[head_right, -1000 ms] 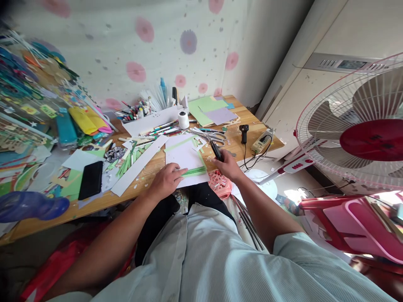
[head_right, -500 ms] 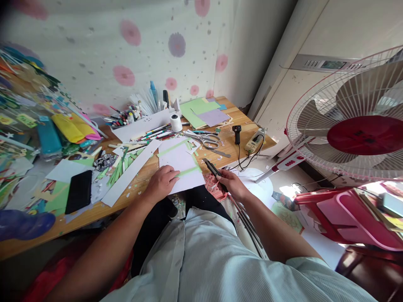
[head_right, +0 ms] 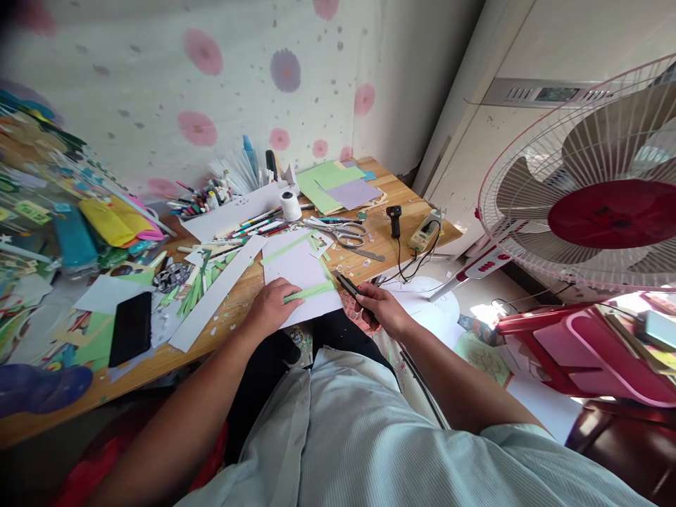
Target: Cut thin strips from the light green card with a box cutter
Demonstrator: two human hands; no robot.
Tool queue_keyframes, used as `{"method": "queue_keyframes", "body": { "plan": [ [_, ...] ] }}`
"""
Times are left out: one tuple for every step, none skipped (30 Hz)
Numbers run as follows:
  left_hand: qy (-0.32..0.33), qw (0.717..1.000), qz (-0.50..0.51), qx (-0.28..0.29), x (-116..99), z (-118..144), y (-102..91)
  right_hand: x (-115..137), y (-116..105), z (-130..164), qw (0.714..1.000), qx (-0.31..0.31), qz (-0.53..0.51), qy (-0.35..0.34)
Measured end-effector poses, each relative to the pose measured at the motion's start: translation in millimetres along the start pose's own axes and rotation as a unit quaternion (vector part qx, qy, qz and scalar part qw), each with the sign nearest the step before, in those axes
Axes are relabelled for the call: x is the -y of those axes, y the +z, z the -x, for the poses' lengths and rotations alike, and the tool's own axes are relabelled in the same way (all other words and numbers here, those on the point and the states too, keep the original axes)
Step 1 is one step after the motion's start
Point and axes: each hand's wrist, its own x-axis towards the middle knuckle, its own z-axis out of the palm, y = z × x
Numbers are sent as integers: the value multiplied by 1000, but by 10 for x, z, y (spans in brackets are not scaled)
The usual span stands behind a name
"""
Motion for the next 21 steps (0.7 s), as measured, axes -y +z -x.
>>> {"method": "queue_keyframes", "body": {
  "plan": [
    [1, 1000, 0, -3, 0, -1, 6, 11, 7, 16, 1000, 4, 7, 3],
    [3, 1000, 0, -7, 2, -2, 12, 23, 14, 32, 1000, 7, 13, 6],
    [5, 1000, 0, -13, 6, -2, 18, 35, 21, 48, 1000, 11, 16, 9],
    [6, 1000, 0, -19, 11, -2, 23, 47, 26, 62, 1000, 13, 16, 9],
    [8, 1000, 1, -25, 17, -1, 27, 58, 29, 73, 1000, 15, 15, 9],
    [12, 1000, 1, -29, 23, 1, 31, 69, 28, 81, 1000, 15, 14, 8],
    [16, 999, 0, -31, 29, 5, 35, 79, 23, 87, 1000, 15, 12, 7],
    [21, 999, -2, -30, 34, 10, 39, 90, 14, 90, 1000, 13, 11, 7],
    [27, 999, -6, -28, 38, 16, 43, 101, 0, 91, 1000, 13, 11, 8],
    [33, 999, -13, -25, 41, 23, 49, 114, -18, 90, 1000, 14, 11, 9],
    [40, 999, -21, -25, 42, 31, 55, 126, -40, 89, 1000, 18, 13, 10],
    [46, 998, -30, -27, 42, 39, 62, 140, -66, 86, 999, 24, 17, 12],
    [51, 997, -39, -30, 40, 46, 69, 152, -93, 82, 999, 33, 24, 14],
    [56, 997, -46, -32, 38, 53, 76, 163, -123, 77, 998, 44, 32, 17],
    [60, 996, -51, -34, 35, 57, 82, 172, -152, 71, 997, 56, 39, 20],
    [63, 996, -52, -35, 33, 60, 87, 178, -182, 64, 996, 67, 45, 23],
    [65, 996, -52, -35, 32, 61, 90, 181, -211, 56, 996, 76, 49, 26],
    [65, 996, -49, -34, 33, 61, 92, 182, -239, 48, 995, 84, 52, 29],
    [65, 996, -46, -31, 35, 59, 92, 182, -265, 39, 994, 90, 54, 32],
    [63, 997, -42, -28, 39, 55, 90, 181, -289, 30, 993, 95, 56, 37],
    [62, 997, -39, -23, 44, 51, 87, 180, -310, 21, 992, 100, 57, 43]
  ]
}}
